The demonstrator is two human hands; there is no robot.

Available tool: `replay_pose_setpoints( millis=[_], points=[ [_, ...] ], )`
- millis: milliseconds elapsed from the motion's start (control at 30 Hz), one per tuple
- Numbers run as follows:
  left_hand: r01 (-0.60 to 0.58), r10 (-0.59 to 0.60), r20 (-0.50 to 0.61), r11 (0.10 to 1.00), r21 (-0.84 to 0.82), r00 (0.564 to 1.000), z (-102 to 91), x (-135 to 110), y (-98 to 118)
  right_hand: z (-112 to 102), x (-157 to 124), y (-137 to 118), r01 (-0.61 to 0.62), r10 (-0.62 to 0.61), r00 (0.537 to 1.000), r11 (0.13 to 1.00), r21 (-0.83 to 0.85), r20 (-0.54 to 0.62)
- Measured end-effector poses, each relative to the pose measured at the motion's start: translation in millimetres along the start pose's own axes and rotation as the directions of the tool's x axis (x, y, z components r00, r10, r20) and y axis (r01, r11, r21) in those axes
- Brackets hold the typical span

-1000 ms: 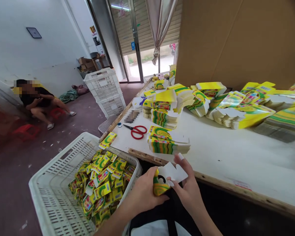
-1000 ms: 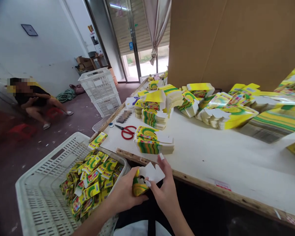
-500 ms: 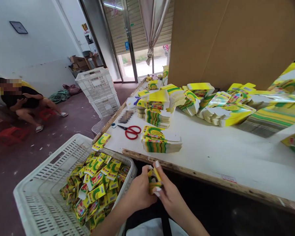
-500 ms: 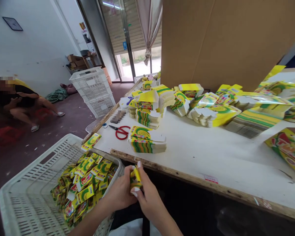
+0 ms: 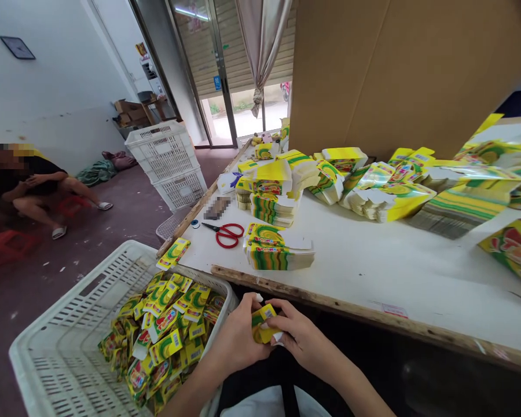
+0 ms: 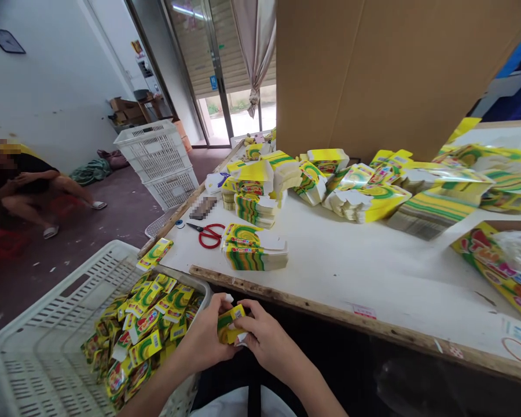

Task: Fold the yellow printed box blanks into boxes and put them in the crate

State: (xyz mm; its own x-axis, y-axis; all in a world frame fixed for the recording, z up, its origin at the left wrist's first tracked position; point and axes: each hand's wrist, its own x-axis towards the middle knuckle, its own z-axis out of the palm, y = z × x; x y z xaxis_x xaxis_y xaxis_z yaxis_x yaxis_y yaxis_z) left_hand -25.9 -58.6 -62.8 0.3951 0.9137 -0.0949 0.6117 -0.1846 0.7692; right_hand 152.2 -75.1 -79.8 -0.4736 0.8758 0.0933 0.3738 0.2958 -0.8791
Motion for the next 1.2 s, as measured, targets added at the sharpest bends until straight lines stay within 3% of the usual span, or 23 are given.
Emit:
replay_pose_setpoints(
  millis=[133,267,433,533,667,800,867,933,1000,1100,1200],
  points=[
    [-0.011,0.011,0.001,1.0,0.008,1.0,-0.3,0.3,2.7,-6.7,2.3,-3.6,-0.018,0.019,0.998,1.0,-0.016,0.061],
    [-0.016,0.017,-0.026,1.0,0.025,1.0,-1.4,2.5,5.6,0.2,3.4,-4.0,-0.047,0.048,0.999,0.999,-0.02,0.02],
    [0.025,-0.023,0.08,0.999,-0.025,0.996,-2.6,2.9,5.7,-11.0,2.6,-5.2,-0.035,0.03,0.995,0.998,0.048,0.099],
    [0.042,-0.043,0.078,0.999,0.003,0.996,1.5,1.4,6.2,-15.5,3.1,-4.9,-0.038,0.032,0.992,0.998,0.047,0.123],
    [0.04,-0.04,-0.001,0.998,0.048,0.999,3.0,-1.0,8.2,6.1,4.6,-4.4,-0.079,0.086,0.994,0.992,0.102,-0.068],
    [0.034,-0.024,-0.064,0.988,0.15,0.998,-22.5,-6.3,-3.7,17.0,15.5,-6.7,-0.053,0.085,0.972,0.988,0.148,-0.219],
    [0.056,-0.008,-0.167,0.957,0.284,0.986,-43.6,-10.1,-17.8,1.1,29.6,-9.2,-0.033,0.058,0.953,0.996,0.088,-0.299],
    [0.127,0.009,-0.317,0.906,0.405,0.948,-62.6,-13.5,-33.2,-25.4,48.5,-11.2,-0.043,0.019,0.897,0.998,-0.046,-0.441],
    [0.156,0.032,-0.384,0.88,0.448,0.923,-73.4,-15.1,-43.7,-52.4,69.0,-11.1,-0.116,-0.012,0.844,0.972,-0.205,-0.536],
    [0.053,0.097,-0.313,0.897,0.439,0.945,-73.8,-9.9,-42.4,-76.3,94.0,-5.8,-0.311,0.064,0.84,0.871,-0.381,-0.539],
    [-0.078,0.182,-0.219,0.908,0.413,0.959,-69.1,11.5,-23.8,-79.7,105.5,1.1,-0.331,0.101,0.871,0.843,-0.424,-0.48]
  ],
)
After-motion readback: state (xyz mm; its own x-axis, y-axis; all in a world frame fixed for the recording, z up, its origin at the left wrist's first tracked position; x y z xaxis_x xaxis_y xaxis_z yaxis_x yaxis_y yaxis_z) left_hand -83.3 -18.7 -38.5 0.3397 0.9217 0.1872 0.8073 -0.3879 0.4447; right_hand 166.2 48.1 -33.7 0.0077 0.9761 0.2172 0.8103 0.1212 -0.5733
